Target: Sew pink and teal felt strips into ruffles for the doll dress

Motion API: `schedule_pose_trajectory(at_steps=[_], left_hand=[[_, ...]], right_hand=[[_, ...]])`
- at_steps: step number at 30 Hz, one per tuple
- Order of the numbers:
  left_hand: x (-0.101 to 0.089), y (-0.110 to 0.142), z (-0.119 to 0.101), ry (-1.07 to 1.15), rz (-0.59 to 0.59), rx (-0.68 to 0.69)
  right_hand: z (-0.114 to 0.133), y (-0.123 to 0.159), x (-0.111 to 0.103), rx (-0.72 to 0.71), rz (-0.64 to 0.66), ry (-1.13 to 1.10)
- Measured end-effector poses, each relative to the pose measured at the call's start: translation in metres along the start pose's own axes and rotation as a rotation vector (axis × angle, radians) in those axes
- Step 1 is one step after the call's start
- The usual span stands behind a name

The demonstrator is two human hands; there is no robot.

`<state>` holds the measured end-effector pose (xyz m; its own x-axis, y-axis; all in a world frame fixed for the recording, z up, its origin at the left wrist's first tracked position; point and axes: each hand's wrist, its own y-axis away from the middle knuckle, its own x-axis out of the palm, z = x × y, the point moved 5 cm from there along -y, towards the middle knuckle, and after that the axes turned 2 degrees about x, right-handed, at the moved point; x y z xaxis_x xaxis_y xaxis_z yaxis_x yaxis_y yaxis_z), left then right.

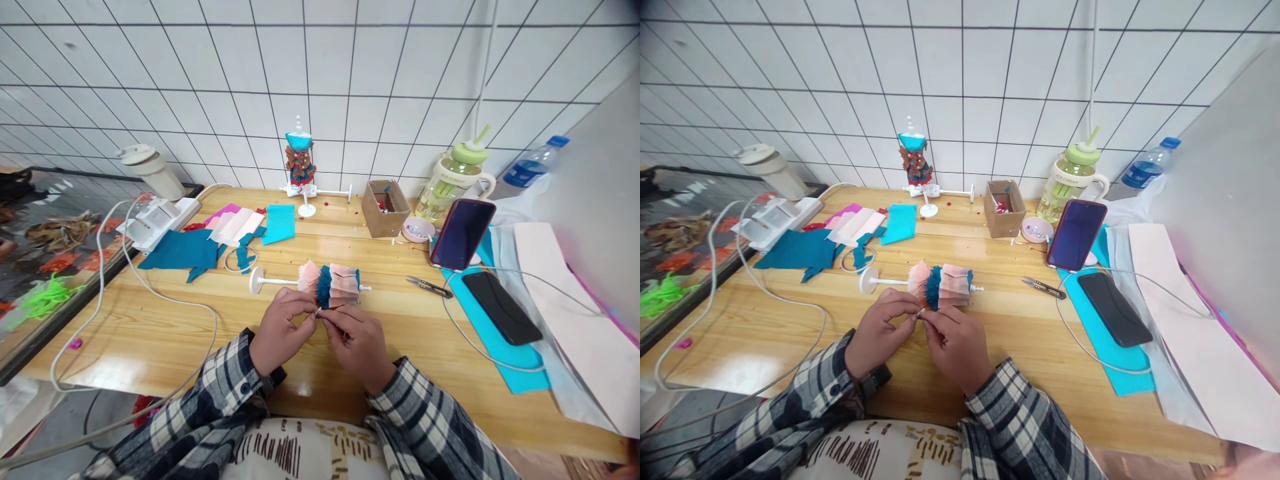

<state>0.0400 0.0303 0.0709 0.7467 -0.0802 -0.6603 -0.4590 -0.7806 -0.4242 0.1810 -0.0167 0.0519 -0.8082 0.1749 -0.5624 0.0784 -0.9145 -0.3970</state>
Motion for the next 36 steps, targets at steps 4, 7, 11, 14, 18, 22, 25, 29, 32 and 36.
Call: schedule_pose_trajectory(at_steps=[4,7,11,14,18,22,25,29,32,36], left_hand=[[0.001,-0.001,-0.002,-0.012,0.027,0.003],[0.002,-0.001,-0.005,-0.013,0.031,0.015],[0.003,-0.001,-0.006,-0.012,0.015,0.009],[0.004,-0.001,-0.007,-0.012,0.022,0.002],[0.004,-0.001,-0.007,0.011,0.033,-0.025],[0.003,-0.001,-0.010,0.065,0.053,-0.003],[0.004,-0.002,-0.012,0.106,0.072,0.032],[0.008,0.000,-0.013,0.172,0.122,0.068],[0.009,0.002,-0.014,0.210,0.145,0.128],[0.009,0.006,-0.012,0.254,0.107,0.201]], right_hand=[[-0.002,0.000,-0.001,0.042,-0.020,0.014],[-0.005,-0.001,-0.001,0.066,-0.023,0.025],[-0.006,-0.001,0.000,0.081,-0.018,0.028],[-0.007,-0.001,0.000,0.119,-0.013,-0.003],[-0.010,-0.003,0.001,0.218,-0.019,-0.132],[-0.023,-0.003,0.008,0.440,-0.017,-0.466],[-0.032,-0.002,0.014,0.629,-0.035,-0.808],[-0.040,-0.002,0.009,0.773,-0.105,-1.009],[-0.047,-0.011,-0.013,0.781,-0.236,-1.040],[-0.059,-0.040,-0.058,0.651,-0.379,-0.991]])
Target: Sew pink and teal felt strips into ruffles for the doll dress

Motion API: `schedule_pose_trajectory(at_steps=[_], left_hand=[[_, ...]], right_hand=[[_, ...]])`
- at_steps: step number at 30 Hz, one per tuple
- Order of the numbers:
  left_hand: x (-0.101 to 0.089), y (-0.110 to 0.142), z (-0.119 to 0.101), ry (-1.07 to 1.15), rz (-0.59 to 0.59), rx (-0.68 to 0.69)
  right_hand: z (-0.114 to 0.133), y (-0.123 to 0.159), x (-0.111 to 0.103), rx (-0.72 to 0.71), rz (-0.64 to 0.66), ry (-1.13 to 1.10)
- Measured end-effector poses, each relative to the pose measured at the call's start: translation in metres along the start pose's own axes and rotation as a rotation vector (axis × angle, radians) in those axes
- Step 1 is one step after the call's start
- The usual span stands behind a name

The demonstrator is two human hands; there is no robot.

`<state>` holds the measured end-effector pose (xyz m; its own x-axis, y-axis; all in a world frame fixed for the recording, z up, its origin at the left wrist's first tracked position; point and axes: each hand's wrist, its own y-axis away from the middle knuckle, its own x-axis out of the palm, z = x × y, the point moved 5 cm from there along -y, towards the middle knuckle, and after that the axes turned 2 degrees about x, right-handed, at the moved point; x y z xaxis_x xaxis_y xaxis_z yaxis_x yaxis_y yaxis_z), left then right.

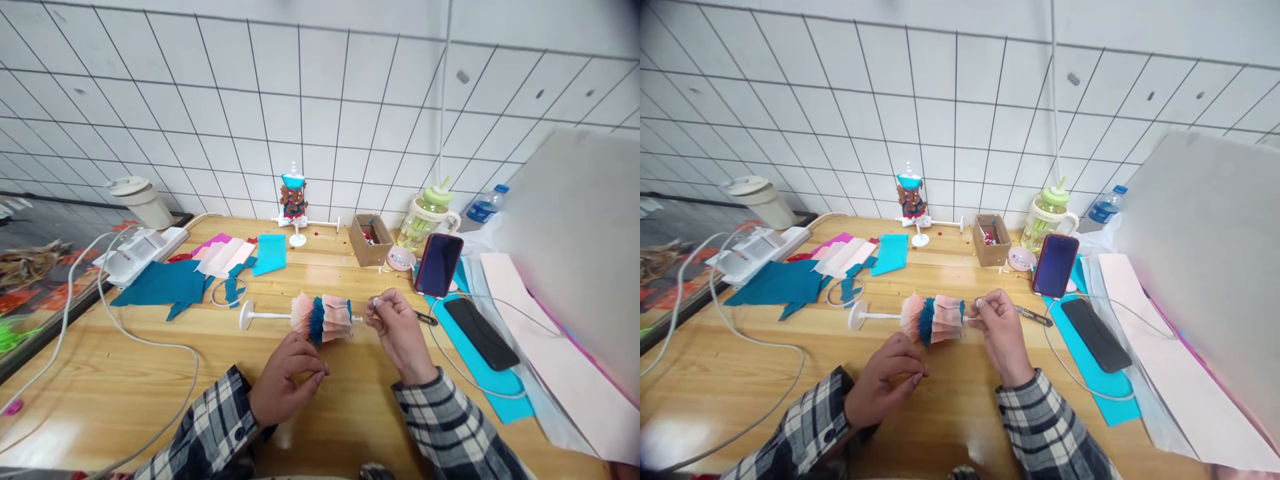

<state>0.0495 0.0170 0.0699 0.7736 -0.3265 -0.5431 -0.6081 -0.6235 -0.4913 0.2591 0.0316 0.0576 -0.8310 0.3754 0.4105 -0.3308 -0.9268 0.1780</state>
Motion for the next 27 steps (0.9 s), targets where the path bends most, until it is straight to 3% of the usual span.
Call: schedule_pose_trajectory(at_steps=[3,7,10,13,16,22,27], left_hand=[[0.001,0.004,0.005,0.008,-0.014,0.039],[0.004,0.006,0.011,0.011,-0.013,0.083],[0.004,0.007,0.012,0.008,-0.018,0.098],[0.005,0.009,0.015,0.004,-0.009,0.090],[0.007,0.011,0.019,0.007,-0.015,0.076],[0.010,0.013,0.026,0.028,-0.030,0.085],[0.011,0.012,0.025,0.040,-0.023,0.074]], right_hand=[[0.033,-0.034,-0.004,-0.162,-0.028,0.112],[0.064,-0.095,0.000,-0.394,-0.082,0.438],[0.075,-0.138,0.007,-0.570,-0.173,0.949],[0.073,-0.168,0.007,-0.574,-0.187,1.108],[0.068,-0.180,0.003,-0.563,-0.178,1.204],[0.066,-0.181,-0.015,-0.574,-0.257,1.349],[0.070,-0.183,-0.017,-0.582,-0.252,1.453]])
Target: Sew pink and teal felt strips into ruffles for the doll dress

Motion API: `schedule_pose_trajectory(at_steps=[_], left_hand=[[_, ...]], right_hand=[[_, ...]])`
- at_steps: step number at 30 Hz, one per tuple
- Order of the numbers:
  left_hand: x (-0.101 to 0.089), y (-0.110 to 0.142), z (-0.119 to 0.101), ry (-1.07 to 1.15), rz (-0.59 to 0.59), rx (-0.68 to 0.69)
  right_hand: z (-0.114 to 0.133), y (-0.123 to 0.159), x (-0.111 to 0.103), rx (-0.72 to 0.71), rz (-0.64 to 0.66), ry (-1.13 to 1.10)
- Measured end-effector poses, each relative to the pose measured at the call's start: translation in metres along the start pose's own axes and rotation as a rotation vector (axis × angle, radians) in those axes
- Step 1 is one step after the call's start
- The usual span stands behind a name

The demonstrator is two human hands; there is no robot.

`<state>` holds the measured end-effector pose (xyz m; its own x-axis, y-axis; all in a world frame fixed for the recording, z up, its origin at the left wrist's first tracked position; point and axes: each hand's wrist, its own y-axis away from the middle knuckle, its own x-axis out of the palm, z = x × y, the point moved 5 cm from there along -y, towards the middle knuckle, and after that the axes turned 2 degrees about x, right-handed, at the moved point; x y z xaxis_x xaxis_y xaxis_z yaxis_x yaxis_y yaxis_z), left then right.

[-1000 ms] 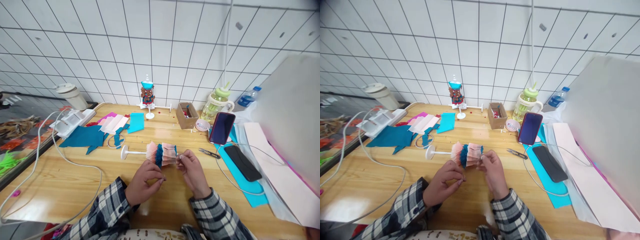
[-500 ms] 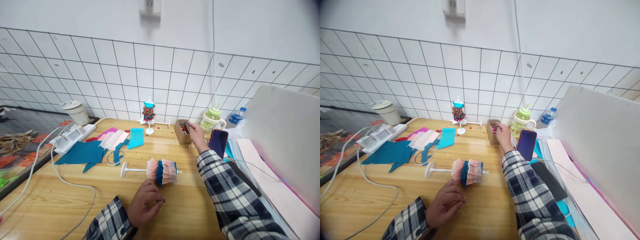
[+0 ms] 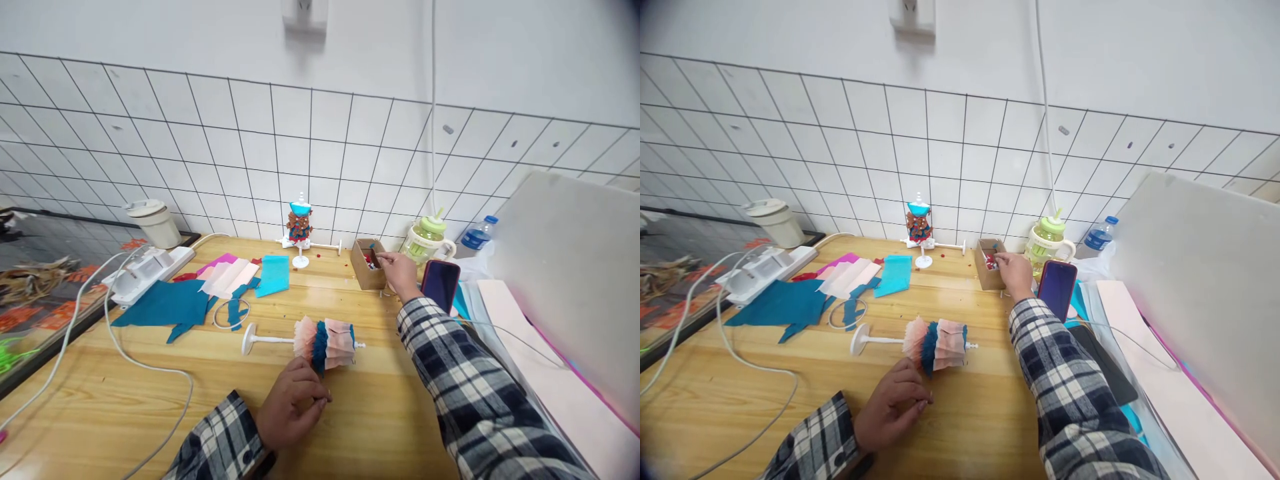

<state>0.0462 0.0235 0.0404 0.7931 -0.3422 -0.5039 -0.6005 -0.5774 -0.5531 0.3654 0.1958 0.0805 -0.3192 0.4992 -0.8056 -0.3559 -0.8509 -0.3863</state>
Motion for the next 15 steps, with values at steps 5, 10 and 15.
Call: schedule_pose_trajectory(at_steps=[5,10,15], left_hand=[[0.000,0.000,0.002,-0.002,-0.001,-0.013],[-0.001,0.000,0.002,-0.004,-0.007,-0.015],[-0.012,-0.001,0.003,-0.048,-0.151,-0.095]], right_hand=[[0.004,-0.003,0.000,-0.028,0.029,0.066],[0.016,0.005,-0.011,-0.082,-0.039,-0.007],[0.063,0.078,-0.040,-0.236,-0.107,-0.325]])
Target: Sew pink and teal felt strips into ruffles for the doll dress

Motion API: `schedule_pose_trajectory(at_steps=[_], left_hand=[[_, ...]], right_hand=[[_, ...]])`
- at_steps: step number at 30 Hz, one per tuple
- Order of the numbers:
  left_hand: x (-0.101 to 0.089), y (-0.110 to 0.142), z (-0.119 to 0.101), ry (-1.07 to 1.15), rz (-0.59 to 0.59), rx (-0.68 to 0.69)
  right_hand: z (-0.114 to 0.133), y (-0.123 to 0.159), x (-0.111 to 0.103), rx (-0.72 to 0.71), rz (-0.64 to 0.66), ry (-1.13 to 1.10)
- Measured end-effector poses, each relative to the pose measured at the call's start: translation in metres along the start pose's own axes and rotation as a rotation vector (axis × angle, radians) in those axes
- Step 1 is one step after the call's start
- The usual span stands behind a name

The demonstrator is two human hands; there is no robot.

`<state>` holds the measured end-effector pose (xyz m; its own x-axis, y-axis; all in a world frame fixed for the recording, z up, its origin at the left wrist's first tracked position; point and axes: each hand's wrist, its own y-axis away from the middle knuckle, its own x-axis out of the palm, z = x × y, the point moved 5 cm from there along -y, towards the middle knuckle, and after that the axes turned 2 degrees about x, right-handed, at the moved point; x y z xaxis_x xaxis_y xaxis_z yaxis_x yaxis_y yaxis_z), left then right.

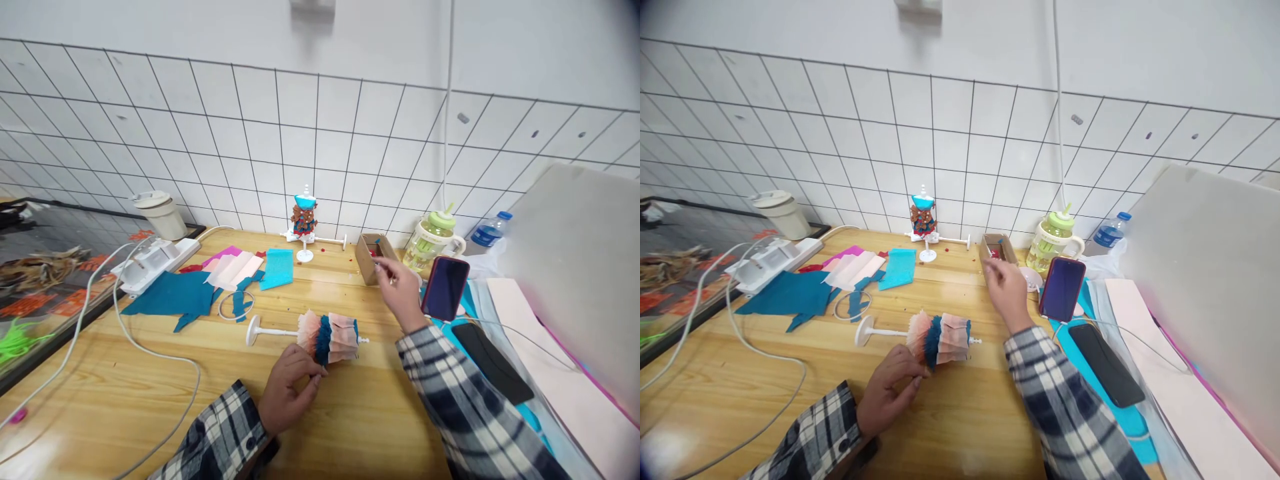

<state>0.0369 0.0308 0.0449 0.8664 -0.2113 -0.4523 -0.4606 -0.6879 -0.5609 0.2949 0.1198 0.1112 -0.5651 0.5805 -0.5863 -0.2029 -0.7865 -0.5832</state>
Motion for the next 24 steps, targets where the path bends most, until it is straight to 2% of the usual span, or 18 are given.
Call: schedule_pose_trajectory(at_steps=[2,4,6,9,13,18,24], left_hand=[[-0.005,0.000,0.000,-0.016,-0.067,-0.027],[-0.007,0.001,-0.001,-0.016,-0.100,-0.040],[-0.006,0.003,-0.002,-0.010,-0.103,-0.044],[-0.004,0.003,-0.004,-0.005,-0.087,-0.040],[-0.002,0.003,-0.004,-0.011,-0.074,-0.029],[-0.002,0.003,-0.003,-0.019,-0.072,-0.011],[-0.001,0.002,-0.004,-0.053,-0.056,-0.027]], right_hand=[[0.035,0.039,-0.003,-0.069,0.063,-0.112],[0.062,0.076,-0.003,-0.062,0.150,-0.222],[0.077,0.107,-0.001,-0.028,0.209,-0.318],[0.085,0.135,0.009,0.030,0.299,-0.388],[0.080,0.148,0.023,0.120,0.355,-0.399],[0.079,0.152,0.031,0.186,0.400,-0.408],[0.080,0.152,0.031,0.192,0.372,-0.401]])
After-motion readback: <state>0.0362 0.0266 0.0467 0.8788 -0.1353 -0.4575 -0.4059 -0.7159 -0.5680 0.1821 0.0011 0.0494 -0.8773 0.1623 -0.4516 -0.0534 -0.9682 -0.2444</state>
